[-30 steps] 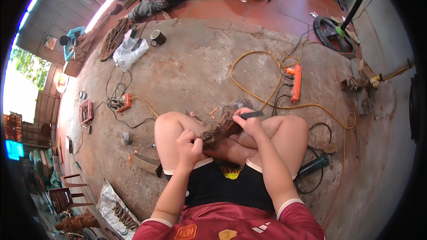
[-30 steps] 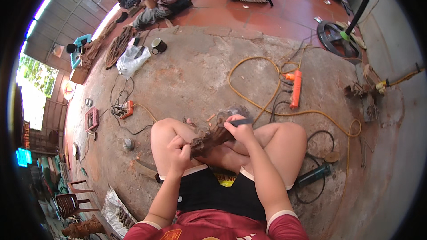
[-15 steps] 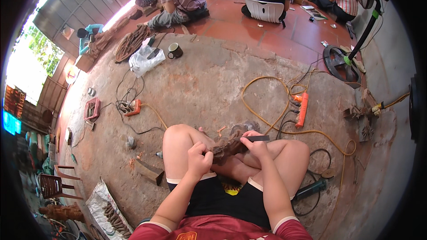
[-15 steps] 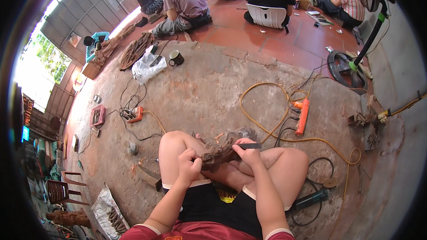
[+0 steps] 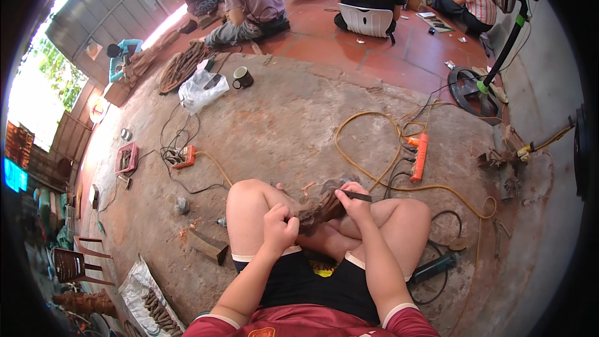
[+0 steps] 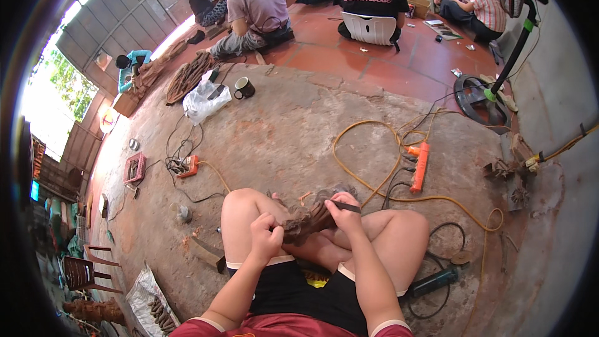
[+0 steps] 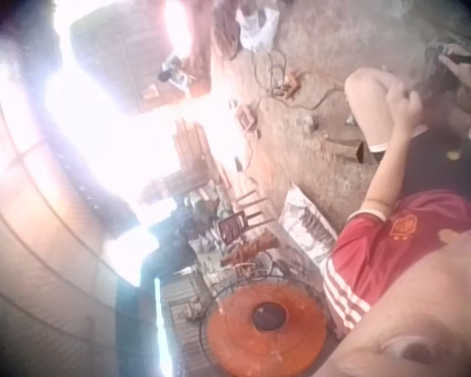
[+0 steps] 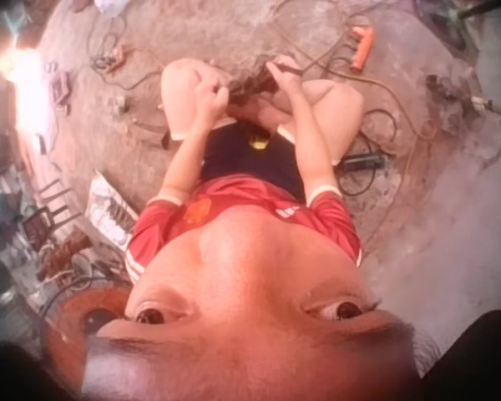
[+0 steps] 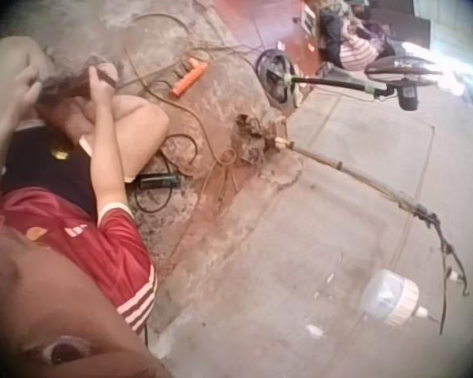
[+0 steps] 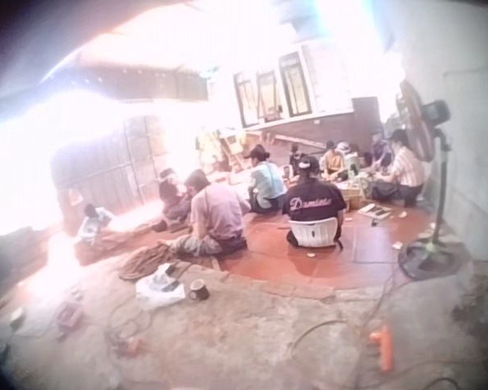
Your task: The person sits cross-legged on the floor and carves a piece of wood using a chisel held in the right hand. They hold the wood steady with their left hand and repeatedly chip away at the surface to shape it.
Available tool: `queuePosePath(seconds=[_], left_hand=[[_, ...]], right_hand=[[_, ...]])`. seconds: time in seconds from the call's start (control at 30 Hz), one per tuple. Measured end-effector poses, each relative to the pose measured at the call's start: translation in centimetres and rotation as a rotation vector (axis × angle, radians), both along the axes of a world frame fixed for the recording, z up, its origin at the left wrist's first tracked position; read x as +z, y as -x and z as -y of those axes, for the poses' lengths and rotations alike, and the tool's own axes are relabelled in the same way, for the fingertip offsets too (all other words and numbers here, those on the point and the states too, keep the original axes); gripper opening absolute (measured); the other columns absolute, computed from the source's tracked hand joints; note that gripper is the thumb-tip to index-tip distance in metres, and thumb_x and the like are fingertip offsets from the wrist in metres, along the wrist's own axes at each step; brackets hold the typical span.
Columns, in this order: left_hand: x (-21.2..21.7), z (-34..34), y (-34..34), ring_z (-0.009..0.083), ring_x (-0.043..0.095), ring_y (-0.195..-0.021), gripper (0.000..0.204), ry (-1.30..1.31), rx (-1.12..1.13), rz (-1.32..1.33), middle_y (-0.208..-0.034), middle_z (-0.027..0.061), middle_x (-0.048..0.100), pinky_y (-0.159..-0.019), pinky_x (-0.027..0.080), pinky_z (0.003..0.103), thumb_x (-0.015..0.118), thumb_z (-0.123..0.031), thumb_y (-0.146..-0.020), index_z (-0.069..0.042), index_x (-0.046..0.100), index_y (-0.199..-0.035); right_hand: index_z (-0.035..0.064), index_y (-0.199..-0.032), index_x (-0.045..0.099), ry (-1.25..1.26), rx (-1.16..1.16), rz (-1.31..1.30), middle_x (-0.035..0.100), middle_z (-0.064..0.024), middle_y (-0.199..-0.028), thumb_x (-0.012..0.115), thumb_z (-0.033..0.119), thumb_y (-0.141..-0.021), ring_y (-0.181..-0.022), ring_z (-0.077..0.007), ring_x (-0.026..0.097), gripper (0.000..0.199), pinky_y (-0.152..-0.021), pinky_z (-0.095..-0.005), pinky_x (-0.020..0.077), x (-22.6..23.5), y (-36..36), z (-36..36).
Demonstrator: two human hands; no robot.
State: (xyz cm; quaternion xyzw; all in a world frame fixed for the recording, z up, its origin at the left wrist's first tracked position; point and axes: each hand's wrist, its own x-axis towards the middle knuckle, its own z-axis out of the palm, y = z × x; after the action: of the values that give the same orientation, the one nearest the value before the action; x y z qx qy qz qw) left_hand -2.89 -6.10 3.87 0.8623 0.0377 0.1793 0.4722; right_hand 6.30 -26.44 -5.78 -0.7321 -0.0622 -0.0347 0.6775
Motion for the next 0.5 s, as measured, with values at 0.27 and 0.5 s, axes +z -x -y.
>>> queuePosePath(seconds=[0.27,0.5], left_hand=[[-0.2,-0.4,-0.1,0.0261,0.049,-0.055,0.011,0.005,0.015,-0.012,-0.06,0.015,0.048,-0.053,0.04,0.036,0.054,0.0,-0.068,0.003,0.047,-0.06],[-1.8,-2.3,-1.4,0.0242,0.047,-0.053,0.014,0.053,0.083,-0.048,-0.058,0.0152,0.048,-0.052,0.039,0.036,0.054,-0.001,-0.071,0.002,0.045,-0.061]], right_hand=[[0.0015,-0.065,0.06,-0.1,0.053,-0.082,0.065,-0.0062,-0.087,0.075,0.006,-0.078,-0.081,-0.0134,0.059,0.021,-0.073,-0.0283,0.0471,0.4,0.2,1.0],[0.0029,-0.076,0.066,-0.295,0.075,-0.287,0.064,-0.0038,-0.081,0.075,0.008,-0.081,-0.071,-0.0104,0.057,0.012,-0.064,-0.0244,0.0448,0.1,-0.4,1.6]])
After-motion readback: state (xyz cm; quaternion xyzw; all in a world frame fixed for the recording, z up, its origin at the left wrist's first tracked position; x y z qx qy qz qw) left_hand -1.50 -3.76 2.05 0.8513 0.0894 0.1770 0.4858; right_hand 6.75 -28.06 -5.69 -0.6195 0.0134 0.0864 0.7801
